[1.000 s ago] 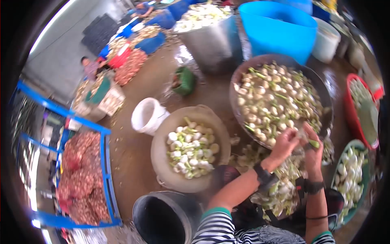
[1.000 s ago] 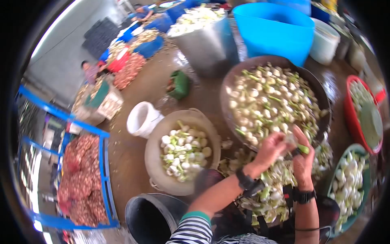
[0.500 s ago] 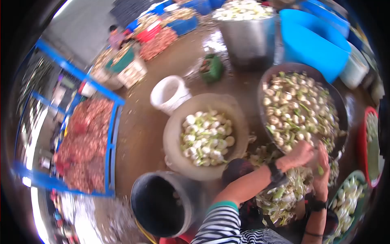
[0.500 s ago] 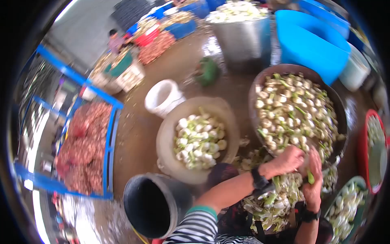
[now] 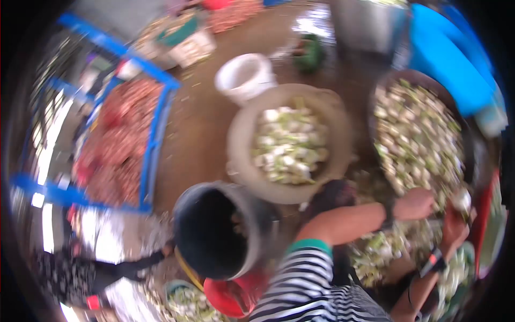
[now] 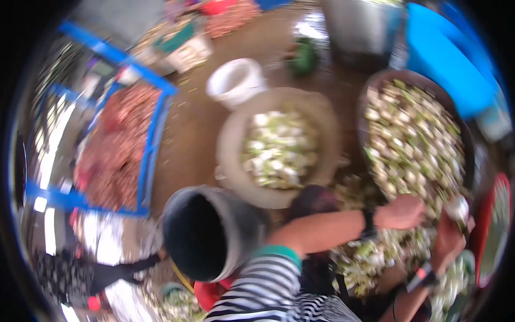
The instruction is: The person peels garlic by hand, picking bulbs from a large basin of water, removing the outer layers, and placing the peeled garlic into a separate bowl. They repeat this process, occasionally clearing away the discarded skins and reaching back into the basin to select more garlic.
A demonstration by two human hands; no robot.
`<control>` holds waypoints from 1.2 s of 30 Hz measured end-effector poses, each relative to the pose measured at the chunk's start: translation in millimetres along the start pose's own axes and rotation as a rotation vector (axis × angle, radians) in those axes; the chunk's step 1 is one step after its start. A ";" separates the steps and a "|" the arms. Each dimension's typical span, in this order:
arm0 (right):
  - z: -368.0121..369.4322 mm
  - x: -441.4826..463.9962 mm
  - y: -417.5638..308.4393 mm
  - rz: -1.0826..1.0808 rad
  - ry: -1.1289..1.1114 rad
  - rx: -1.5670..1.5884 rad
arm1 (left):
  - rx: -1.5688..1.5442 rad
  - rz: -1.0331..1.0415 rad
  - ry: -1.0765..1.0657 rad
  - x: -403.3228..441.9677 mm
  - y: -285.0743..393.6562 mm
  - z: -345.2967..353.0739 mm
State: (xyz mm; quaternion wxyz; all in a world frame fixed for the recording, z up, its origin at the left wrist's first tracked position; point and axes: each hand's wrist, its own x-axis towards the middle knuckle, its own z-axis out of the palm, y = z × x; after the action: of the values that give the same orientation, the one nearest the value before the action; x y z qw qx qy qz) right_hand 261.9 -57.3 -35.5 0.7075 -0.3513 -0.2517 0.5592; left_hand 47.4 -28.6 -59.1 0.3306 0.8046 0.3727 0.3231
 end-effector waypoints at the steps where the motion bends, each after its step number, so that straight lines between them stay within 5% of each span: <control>1: 12.4 -7.0 7.3 -0.096 0.008 -0.514 | 0.129 0.200 -0.283 -18.3 -15.3 17.4; 2: 30.4 -14.8 9.9 -0.166 0.024 -1.011 | 0.157 0.105 -0.447 -25.1 -3.4 6.1; 3: 46.2 -15.4 11.0 -0.075 0.041 -1.082 | 0.200 0.010 -0.616 -30.9 8.7 -4.4; 4: 50.7 -12.3 12.9 0.017 0.027 -0.469 | 0.254 -0.076 -0.781 -36.5 21.2 -13.9; 5: 54.9 -9.9 13.5 0.096 0.070 0.143 | 0.209 -0.096 -0.700 -30.6 15.5 -11.6; 6: 55.9 -6.2 12.7 0.204 0.061 0.410 | 0.219 0.068 -0.381 -26.7 9.9 -15.1; 11: 97.3 -21.2 12.1 0.071 0.146 0.117 | -0.910 -0.285 0.171 13.5 35.8 -49.7; 15: 107.7 -28.4 27.6 0.033 0.255 -0.139 | -0.324 -0.076 0.138 8.7 39.7 -51.6; 19: 87.7 -21.0 27.3 0.310 0.059 0.389 | -0.787 -0.239 0.067 8.2 40.7 -59.9; 26: 76.8 -16.6 29.3 0.423 0.082 0.557 | -1.084 -0.599 0.308 13.1 24.5 -53.4; 36: 97.1 35.0 92.9 0.495 0.118 0.461 | -1.039 -0.332 0.321 -2.2 56.6 -74.8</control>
State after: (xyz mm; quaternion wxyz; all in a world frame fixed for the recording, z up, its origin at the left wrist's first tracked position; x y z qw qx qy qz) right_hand 140.8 9.4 -48.3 0.6247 -0.2641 0.0156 0.7347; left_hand 10.8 -37.2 26.9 0.6684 0.4077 0.3320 0.5261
